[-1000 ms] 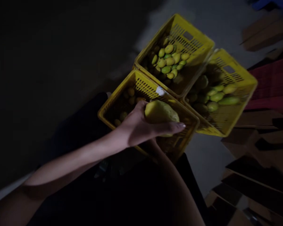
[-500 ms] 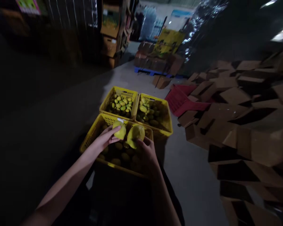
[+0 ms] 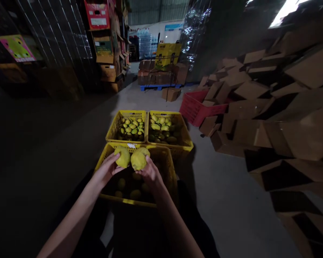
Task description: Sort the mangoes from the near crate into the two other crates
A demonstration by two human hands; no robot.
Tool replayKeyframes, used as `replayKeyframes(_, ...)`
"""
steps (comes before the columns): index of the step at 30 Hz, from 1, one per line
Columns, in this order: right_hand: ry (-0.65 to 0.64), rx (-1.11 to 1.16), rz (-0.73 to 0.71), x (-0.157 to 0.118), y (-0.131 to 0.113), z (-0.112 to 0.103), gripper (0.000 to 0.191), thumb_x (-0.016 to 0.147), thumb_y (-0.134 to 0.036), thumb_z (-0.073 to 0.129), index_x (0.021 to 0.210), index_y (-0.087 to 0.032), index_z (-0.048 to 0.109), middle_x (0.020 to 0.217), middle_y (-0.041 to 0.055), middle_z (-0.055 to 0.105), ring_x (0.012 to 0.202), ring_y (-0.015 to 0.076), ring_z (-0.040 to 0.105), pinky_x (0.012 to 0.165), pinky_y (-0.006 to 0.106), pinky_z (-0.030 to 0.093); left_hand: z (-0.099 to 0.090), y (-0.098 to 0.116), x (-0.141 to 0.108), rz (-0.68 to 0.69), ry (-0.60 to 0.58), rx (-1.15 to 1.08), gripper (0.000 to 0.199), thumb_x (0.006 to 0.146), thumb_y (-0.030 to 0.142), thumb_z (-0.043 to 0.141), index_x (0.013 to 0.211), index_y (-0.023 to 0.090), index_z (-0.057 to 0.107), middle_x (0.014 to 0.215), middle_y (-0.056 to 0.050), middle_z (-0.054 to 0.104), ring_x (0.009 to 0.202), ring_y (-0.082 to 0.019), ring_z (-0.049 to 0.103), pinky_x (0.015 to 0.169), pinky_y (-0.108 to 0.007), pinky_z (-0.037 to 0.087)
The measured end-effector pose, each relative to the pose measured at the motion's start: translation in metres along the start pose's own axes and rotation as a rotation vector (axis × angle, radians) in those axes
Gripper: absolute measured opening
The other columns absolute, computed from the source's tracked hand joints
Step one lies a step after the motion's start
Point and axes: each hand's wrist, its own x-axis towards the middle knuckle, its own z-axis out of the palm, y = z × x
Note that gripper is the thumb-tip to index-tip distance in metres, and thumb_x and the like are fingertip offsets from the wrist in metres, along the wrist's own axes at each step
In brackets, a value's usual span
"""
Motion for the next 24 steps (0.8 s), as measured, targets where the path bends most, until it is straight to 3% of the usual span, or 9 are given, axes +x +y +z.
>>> replayKeyframes(3, -0.001, 0.082, 0.025, 0.004, 0.009, 0.008, 0.037, 0.065, -0.052, 0.064, 0.085, -0.020, 0.064, 0.082, 0.0066, 0.071, 0.063, 0.0181, 0.063, 0.053, 0.029, 0.052, -0.002, 0.001, 0.001, -0.090, 0.002, -0.073, 0.032, 0.076, 0.035, 0.065, 0.099, 0.013, 0.063, 0.086, -0.007, 0.070, 0.065, -0.016, 0.066, 0.062, -0.025, 0.054)
replayKeyframes(6, -0.048, 0.076, 0.002, 0.002, 0.021, 0.015, 0.039, 0.065, -0.053, 0.061, 0.088, -0.022, 0.064, 0.091, 0.0083, 0.070, 0.078, 0.0233, 0.065, 0.064, 0.035, 0.054, -0.004, 0.002, 0.003, -0.104, 0.081, -0.144, 0.030, 0.081, 0.038, 0.055, 0.092, 0.012, 0.064, 0.077, -0.007, 0.069, 0.057, -0.014, 0.062, 0.054, -0.023, 0.052)
replayKeyframes(10, -0.150, -0.006, -0.022, -0.002, 0.033, 0.020, 0.052, 0.056, -0.053, 0.069, 0.098, -0.025, 0.063, 0.099, 0.0079, 0.069, 0.092, 0.0280, 0.063, 0.073, 0.040, 0.054, -0.005, 0.004, 0.005, -0.018, 0.158, -0.243, 0.026, 0.082, 0.036, 0.052, 0.086, 0.013, 0.064, 0.075, -0.005, 0.067, 0.063, -0.014, 0.061, 0.056, -0.022, 0.049)
replayKeyframes(16, -0.140, -0.216, 0.027, -0.006, 0.041, 0.016, 0.073, 0.039, -0.050, 0.082, 0.102, -0.021, 0.061, 0.097, 0.0077, 0.068, 0.092, 0.0269, 0.063, 0.081, 0.041, 0.051, -0.003, 0.003, 0.004, 0.164, 0.302, -0.332, 0.029, 0.076, 0.038, 0.060, 0.092, 0.015, 0.064, 0.081, -0.001, 0.067, 0.067, -0.012, 0.061, 0.067, -0.022, 0.050)
replayKeyframes(21, -0.215, -0.568, -0.048, -0.013, 0.041, 0.023, 0.071, 0.039, -0.026, 0.087, 0.105, -0.018, 0.061, 0.104, 0.0067, 0.067, 0.097, 0.0236, 0.061, 0.085, 0.036, 0.050, -0.001, -0.007, 0.011, 0.159, 0.318, -0.307, 0.036, 0.072, 0.047, 0.063, 0.090, 0.015, 0.064, 0.073, -0.001, 0.065, 0.071, -0.015, 0.063, 0.068, -0.024, 0.051)
replayKeyframes(24, -0.178, -0.615, -0.098, -0.012, 0.035, 0.027, 0.065, 0.042, -0.025, 0.085, 0.102, -0.016, 0.061, 0.096, 0.0058, 0.069, 0.087, 0.0212, 0.063, 0.080, 0.034, 0.052, 0.000, -0.017, 0.017, 0.242, 0.306, -0.240, 0.040, 0.070, 0.048, 0.067, 0.095, 0.016, 0.065, 0.088, -0.004, 0.068, 0.086, -0.017, 0.063, 0.076, -0.026, 0.050)
